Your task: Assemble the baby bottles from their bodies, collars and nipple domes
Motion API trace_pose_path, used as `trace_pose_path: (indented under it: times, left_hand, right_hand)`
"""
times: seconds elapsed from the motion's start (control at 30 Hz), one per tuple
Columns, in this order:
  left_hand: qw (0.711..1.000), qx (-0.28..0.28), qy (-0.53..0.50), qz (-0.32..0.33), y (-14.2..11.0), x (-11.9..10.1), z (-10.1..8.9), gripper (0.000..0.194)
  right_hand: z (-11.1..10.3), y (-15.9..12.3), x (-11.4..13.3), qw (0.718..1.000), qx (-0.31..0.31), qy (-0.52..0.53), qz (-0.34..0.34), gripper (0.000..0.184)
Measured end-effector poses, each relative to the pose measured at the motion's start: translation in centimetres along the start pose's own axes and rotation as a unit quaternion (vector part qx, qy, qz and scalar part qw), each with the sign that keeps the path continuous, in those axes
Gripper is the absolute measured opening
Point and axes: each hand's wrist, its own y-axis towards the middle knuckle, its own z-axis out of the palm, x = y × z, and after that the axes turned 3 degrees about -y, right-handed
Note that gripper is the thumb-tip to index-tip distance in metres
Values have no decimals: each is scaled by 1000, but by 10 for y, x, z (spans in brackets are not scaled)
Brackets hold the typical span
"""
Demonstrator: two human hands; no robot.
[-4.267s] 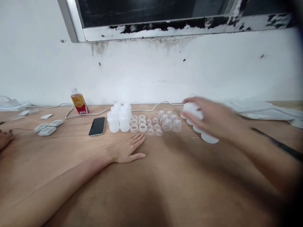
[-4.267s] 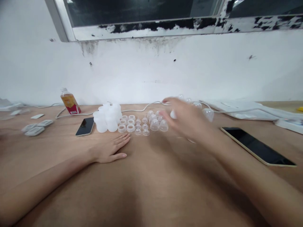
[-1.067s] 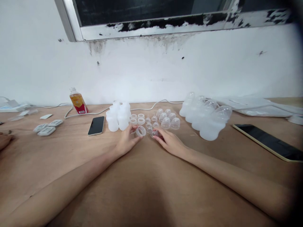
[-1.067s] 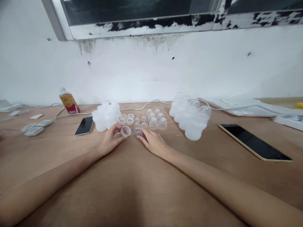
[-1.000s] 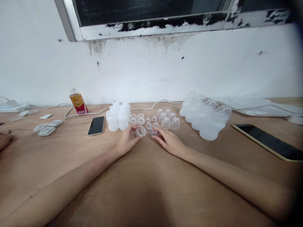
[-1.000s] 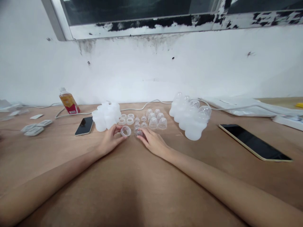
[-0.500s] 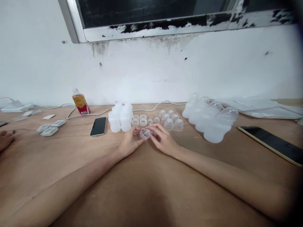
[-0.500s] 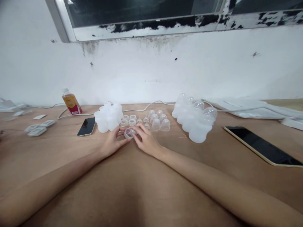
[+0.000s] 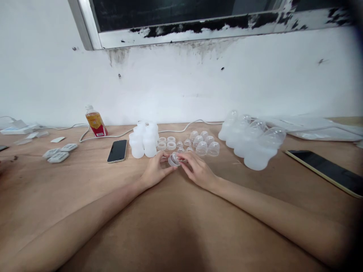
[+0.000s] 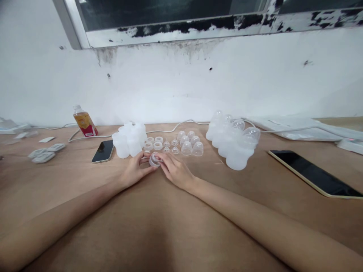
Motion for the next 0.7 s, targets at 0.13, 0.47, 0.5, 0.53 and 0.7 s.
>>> trace_pose_path:
  times: [0.13,0.47,0.5,0.53,0.7]
  left_hand:
    - [1000,3,14,2,0,2,0,29]
    - [998,7,39,55,-1,-3,-3,28]
    - [996,13,58,71,-1,-5,-4,29]
    - [993,19,74,87,-1,-6,-4,29]
    - [986,11,148,73,0,-9,-4,30]
  right_hand:
    - [0,-1,-1,999,27,22,14,25]
    - [0,3,-1,980,23,104,168,26]
    - [0,4,-2,972,40,124,194,27]
    - [1,4,-3,964,63,148,213,27]
    - [2,6,-7,926,119,235,269,25]
